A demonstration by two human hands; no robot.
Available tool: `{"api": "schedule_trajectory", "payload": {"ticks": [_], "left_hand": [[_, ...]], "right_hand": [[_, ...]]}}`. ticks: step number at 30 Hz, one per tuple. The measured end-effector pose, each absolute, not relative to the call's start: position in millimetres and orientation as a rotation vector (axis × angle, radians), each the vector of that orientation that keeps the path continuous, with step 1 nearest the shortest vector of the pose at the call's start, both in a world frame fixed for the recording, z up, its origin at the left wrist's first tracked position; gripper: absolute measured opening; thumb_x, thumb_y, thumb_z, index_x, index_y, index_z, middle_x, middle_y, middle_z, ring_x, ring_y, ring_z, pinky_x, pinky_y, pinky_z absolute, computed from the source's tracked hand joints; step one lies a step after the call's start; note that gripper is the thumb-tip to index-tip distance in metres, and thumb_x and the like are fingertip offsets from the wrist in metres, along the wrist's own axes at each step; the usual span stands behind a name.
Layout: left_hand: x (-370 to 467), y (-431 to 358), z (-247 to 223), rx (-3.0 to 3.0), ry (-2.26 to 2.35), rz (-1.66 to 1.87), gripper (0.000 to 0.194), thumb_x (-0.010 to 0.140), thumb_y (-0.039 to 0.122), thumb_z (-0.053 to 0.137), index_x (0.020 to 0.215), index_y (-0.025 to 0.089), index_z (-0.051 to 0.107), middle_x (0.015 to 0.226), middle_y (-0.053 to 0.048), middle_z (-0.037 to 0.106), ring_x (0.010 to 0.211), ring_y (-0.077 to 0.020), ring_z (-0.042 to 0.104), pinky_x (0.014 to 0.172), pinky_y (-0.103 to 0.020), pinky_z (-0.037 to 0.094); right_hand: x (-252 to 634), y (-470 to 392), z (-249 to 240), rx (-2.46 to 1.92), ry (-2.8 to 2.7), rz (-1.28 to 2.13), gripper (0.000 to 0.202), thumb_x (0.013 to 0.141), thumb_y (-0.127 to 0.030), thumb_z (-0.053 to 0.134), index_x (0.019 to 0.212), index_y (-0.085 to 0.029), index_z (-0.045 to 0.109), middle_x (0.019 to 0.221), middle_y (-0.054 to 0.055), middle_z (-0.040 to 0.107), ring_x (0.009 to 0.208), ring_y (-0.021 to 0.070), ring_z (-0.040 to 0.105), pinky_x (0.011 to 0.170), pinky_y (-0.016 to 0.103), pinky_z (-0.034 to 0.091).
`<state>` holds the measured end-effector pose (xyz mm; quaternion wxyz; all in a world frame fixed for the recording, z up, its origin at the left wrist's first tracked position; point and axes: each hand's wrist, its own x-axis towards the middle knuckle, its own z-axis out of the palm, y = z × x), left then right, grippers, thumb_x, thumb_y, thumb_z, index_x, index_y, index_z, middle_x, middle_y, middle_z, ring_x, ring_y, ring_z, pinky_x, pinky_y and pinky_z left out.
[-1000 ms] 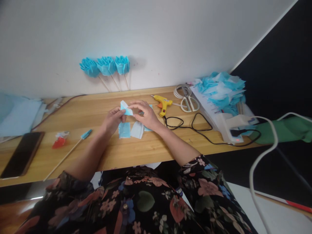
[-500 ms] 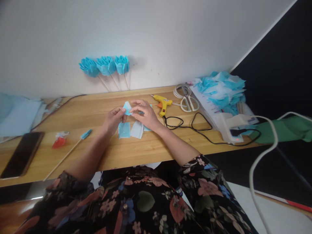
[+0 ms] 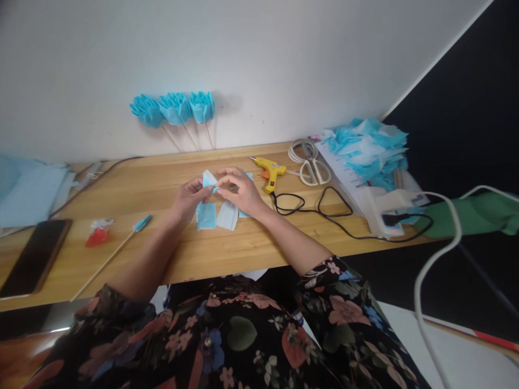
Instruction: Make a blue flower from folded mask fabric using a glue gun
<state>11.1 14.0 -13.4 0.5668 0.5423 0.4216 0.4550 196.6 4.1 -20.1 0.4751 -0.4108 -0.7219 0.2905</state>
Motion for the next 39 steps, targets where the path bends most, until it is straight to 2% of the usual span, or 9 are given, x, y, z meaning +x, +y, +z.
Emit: {"api": "schedule_trajectory", "payload": {"ticks": [7, 16, 25, 30, 34, 39], "left_hand": [[12.0, 13.8, -13.2, 1.267, 0.998, 1.066, 0.031, 0.067, 0.038, 0.081, 0.065, 0.018, 0.058, 0.051, 0.005, 0.049, 0.047, -0.0063, 0.038, 0.048, -0.022, 0.029], [13.1, 12.2, -9.4, 1.294, 0.990, 1.045, 0.031, 0.068, 0.038, 0.077, 0.062, 0.018, 0.055, 0.051, 0.005, 0.050, 0.047, -0.0062, 0.040, 0.049, -0.022, 0.031], [11.9, 11.1, -8.3, 1.290, 0.994, 1.024, 0.031, 0.070, 0.042, 0.077, 0.065, 0.017, 0.058, 0.053, 0.004, 0.053, 0.048, -0.0069, 0.042, 0.051, -0.022, 0.034], [11.6, 13.1, -11.5, 1.321, 0.979, 1.017, 0.038, 0.071, 0.049, 0.078, 0.064, 0.018, 0.057, 0.054, 0.004, 0.052, 0.049, -0.0071, 0.042, 0.051, -0.023, 0.033], [13.4, 14.1, -13.1, 1.347, 0.952, 1.006, 0.042, 0.066, 0.052, 0.082, 0.067, 0.018, 0.057, 0.055, 0.005, 0.050, 0.051, -0.0071, 0.040, 0.050, -0.022, 0.030], [14.3, 13.8, -13.9, 1.346, 0.986, 1.005, 0.040, 0.066, 0.047, 0.081, 0.064, 0.018, 0.054, 0.054, 0.006, 0.047, 0.051, -0.0063, 0.036, 0.049, -0.022, 0.027]], "right_hand": [[191.6, 2.7, -19.2, -1.060, -1.651, 0.834, 0.012, 0.081, -0.032, 0.069, 0.089, -0.023, 0.065, 0.116, 0.006, 0.071, 0.110, 0.0220, 0.064, 0.085, 0.037, 0.053], [189.7, 2.8, -21.3, -1.098, -1.559, 0.972, 0.044, 0.080, -0.030, 0.067, 0.122, -0.021, 0.059, 0.117, 0.009, 0.072, 0.110, 0.0226, 0.066, 0.082, 0.035, 0.053], [190.7, 3.3, -22.5, -1.092, -1.563, 0.963, 0.044, 0.081, -0.029, 0.066, 0.124, -0.022, 0.060, 0.097, 0.003, 0.071, 0.091, 0.0176, 0.067, 0.077, 0.032, 0.053], [190.3, 4.9, -26.0, -1.061, -1.556, 0.988, 0.045, 0.081, -0.026, 0.065, 0.125, -0.023, 0.058, 0.089, 0.000, 0.068, 0.080, 0.0145, 0.063, 0.073, 0.030, 0.051], [189.6, 4.5, -25.3, -1.052, -1.552, 0.994, 0.045, 0.081, -0.025, 0.064, 0.125, -0.023, 0.058, 0.086, -0.001, 0.066, 0.077, 0.0139, 0.061, 0.071, 0.030, 0.049], [188.9, 2.9, -22.3, -1.058, -1.568, 1.010, 0.044, 0.081, -0.024, 0.064, 0.125, -0.023, 0.058, 0.082, -0.002, 0.062, 0.075, 0.0135, 0.058, 0.068, 0.029, 0.047]]}}
